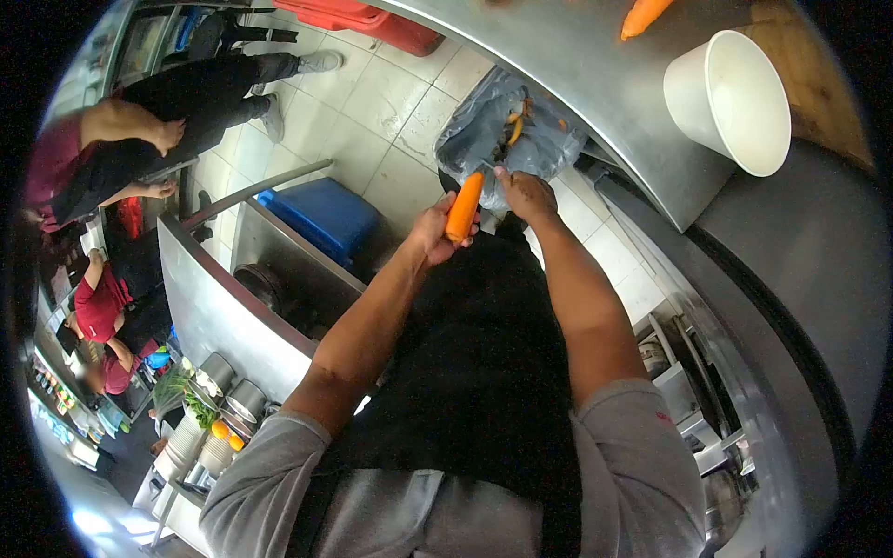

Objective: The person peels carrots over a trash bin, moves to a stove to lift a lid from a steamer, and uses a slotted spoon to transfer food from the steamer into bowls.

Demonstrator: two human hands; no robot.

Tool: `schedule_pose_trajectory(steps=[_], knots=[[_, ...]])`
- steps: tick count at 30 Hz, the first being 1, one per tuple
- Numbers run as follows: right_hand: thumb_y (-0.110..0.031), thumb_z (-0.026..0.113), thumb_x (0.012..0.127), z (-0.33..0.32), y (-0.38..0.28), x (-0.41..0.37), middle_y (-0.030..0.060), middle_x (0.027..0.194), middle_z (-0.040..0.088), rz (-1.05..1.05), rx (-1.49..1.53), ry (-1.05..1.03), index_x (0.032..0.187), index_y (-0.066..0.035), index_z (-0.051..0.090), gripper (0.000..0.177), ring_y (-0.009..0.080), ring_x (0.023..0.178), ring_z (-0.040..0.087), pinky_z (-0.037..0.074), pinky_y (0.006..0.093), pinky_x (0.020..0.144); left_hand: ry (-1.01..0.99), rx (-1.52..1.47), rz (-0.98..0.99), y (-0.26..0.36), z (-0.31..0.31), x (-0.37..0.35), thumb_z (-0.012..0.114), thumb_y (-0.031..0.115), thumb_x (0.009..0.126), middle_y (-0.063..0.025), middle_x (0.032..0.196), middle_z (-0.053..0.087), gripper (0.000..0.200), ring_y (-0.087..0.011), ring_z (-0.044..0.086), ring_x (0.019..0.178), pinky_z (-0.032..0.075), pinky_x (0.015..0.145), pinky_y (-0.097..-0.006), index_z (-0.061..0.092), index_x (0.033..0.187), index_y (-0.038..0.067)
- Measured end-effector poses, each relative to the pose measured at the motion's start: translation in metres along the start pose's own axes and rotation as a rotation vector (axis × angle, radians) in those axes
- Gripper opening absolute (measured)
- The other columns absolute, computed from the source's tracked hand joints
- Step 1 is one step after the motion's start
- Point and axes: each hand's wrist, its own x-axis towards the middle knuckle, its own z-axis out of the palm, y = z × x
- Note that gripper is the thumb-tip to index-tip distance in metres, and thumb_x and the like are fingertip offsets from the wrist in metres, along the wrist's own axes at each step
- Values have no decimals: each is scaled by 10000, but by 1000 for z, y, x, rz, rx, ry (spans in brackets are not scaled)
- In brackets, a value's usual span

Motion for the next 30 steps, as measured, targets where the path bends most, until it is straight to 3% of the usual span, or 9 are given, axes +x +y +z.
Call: schedule_pose_trajectory(steps=[3, 7, 11, 14, 17, 19, 22, 25, 30], knots=[[-605, 295, 954, 3, -6, -16, 242, 977, 661, -13, 35, -35, 965, -9, 670, 704, 421, 970, 617, 466, 481, 844, 39, -59, 10, 2, 1, 11, 323, 433, 1025, -92, 869, 600, 439, -208, 585, 691, 502, 564, -334, 501, 1134, 46], [-601, 352, 942, -2, -36, -88, 235, 934, 662, -272, 54, -80, 913, -37, 662, 644, 423, 919, 622, 468, 494, 810, 88, -181, 11, 5, -3, 20, 341, 453, 1017, -86, 867, 602, 442, -202, 586, 692, 505, 562, -323, 503, 1132, 58], [-612, 331, 945, -2, -24, -62, 235, 936, 665, -263, -14, -111, 940, -33, 666, 669, 425, 933, 622, 468, 491, 818, -20, -106, 2, 2, -7, 8, 355, 456, 1011, -86, 862, 604, 434, -208, 589, 694, 507, 555, -315, 504, 1127, 65], [-628, 296, 946, 14, 12, 3, 238, 936, 667, -39, -2, -7, 935, -29, 671, 707, 425, 937, 621, 470, 487, 820, -104, -119, -23, -8, -19, 11, 362, 444, 1011, -85, 873, 609, 414, -207, 592, 704, 503, 551, -306, 504, 1127, 72], [-640, 286, 942, 18, 19, 12, 244, 916, 664, 10, -15, 47, 906, -33, 675, 722, 418, 923, 627, 476, 487, 812, 58, -72, -26, -3, -6, 11, 334, 416, 1020, -93, 878, 611, 399, -205, 592, 715, 493, 535, -299, 503, 1134, 72], [-618, 328, 943, 6, -8, -28, 241, 904, 664, -68, 34, -56, 907, -39, 675, 677, 417, 907, 633, 480, 493, 802, 87, -85, -17, 5, -1, 10, 307, 404, 1026, -97, 878, 613, 401, -208, 593, 713, 494, 531, -303, 502, 1137, 71], [-559, 412, 943, -10, -39, -92, 244, 891, 658, -310, 30, -47, 873, -38, 653, 579, 423, 874, 632, 478, 505, 766, 81, -105, 14, 5, -5, 22, 262, 395, 1031, -101, 867, 611, 418, -211, 595, 701, 492, 522, -305, 502, 1142, 71], [-573, 388, 945, 2, -24, -72, 242, 894, 661, -282, -13, -54, 879, -30, 654, 608, 426, 874, 631, 478, 506, 764, 33, -76, -13, -2, -13, 27, 255, 416, 1029, -96, 844, 604, 440, -210, 595, 680, 487, 514, -301, 506, 1140, 73], [-603, 318, 951, 12, 11, 5, 237, 928, 668, -66, -52, 4, 912, -11, 666, 687, 414, 907, 633, 476, 483, 807, -32, -31, -59, -10, -12, 19, 303, 470, 1016, -84, 818, 594, 468, -197, 589, 649, 480, 502, -295, 523, 1125, 72]])
